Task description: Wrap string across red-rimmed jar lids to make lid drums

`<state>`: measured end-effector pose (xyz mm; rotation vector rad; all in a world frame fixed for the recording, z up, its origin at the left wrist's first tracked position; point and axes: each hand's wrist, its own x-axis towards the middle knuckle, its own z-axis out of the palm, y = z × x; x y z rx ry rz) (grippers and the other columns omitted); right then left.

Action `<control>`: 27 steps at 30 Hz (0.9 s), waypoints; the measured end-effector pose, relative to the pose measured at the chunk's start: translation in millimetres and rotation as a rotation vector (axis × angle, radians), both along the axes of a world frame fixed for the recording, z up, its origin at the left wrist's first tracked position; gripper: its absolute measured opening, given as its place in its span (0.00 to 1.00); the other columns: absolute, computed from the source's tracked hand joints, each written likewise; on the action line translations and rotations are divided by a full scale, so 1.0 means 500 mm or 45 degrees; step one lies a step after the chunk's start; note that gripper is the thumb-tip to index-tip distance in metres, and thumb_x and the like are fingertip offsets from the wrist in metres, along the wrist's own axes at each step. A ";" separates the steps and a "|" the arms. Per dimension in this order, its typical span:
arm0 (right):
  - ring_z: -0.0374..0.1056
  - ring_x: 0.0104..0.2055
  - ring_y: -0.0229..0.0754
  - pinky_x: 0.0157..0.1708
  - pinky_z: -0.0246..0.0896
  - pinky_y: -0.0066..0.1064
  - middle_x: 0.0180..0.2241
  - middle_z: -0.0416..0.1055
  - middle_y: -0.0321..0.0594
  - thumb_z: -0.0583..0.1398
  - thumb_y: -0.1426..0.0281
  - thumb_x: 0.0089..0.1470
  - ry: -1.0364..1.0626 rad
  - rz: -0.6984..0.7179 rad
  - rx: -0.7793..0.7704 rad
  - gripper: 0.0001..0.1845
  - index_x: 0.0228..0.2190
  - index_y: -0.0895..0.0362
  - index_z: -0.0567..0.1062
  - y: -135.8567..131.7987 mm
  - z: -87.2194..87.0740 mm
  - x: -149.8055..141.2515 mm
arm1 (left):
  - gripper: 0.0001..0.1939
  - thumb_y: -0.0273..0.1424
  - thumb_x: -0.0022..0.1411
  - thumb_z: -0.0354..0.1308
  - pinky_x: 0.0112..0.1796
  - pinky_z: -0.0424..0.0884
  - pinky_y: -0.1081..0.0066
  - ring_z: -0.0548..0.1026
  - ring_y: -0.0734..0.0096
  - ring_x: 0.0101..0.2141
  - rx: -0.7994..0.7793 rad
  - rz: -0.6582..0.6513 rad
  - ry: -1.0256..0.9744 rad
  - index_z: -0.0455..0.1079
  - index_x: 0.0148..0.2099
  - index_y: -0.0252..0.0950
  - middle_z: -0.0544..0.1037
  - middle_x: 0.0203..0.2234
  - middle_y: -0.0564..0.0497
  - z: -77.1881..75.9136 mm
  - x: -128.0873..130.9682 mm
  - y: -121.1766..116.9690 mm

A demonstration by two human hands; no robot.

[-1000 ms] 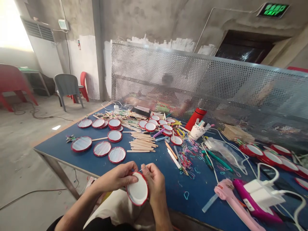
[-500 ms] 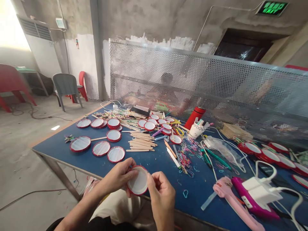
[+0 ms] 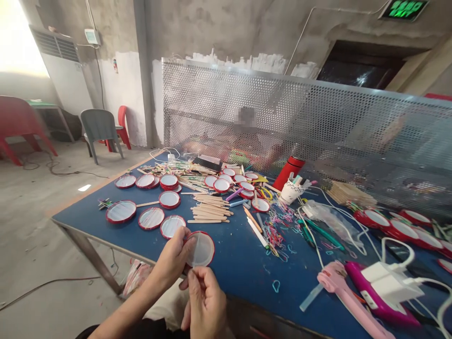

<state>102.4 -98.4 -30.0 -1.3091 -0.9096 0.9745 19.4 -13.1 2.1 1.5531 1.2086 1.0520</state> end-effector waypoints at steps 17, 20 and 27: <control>0.75 0.25 0.41 0.15 0.64 0.26 0.48 0.78 0.51 0.67 0.55 0.50 0.397 -0.106 0.174 0.26 0.47 0.57 0.79 -0.006 -0.060 -0.033 | 0.14 0.47 0.66 0.49 0.27 0.62 0.71 0.68 0.68 0.26 -0.085 0.101 -0.209 0.58 0.35 0.42 0.66 0.24 0.57 -0.007 -0.001 -0.009; 0.75 0.25 0.43 0.16 0.65 0.27 0.47 0.79 0.52 0.66 0.55 0.52 0.321 -0.135 0.171 0.26 0.48 0.57 0.80 -0.018 -0.065 -0.023 | 0.16 0.49 0.65 0.49 0.23 0.62 0.72 0.70 0.69 0.23 -0.180 0.072 -0.253 0.57 0.36 0.42 0.66 0.24 0.58 -0.007 0.003 -0.009; 0.74 0.19 0.44 0.16 0.71 0.32 0.35 0.82 0.46 0.62 0.51 0.54 0.104 -0.025 0.135 0.27 0.50 0.53 0.79 -0.034 -0.072 -0.011 | 0.14 0.47 0.68 0.45 0.17 0.60 0.75 0.71 0.73 0.15 -0.231 -0.016 -0.339 0.53 0.38 0.43 0.72 0.25 0.58 0.005 0.007 -0.019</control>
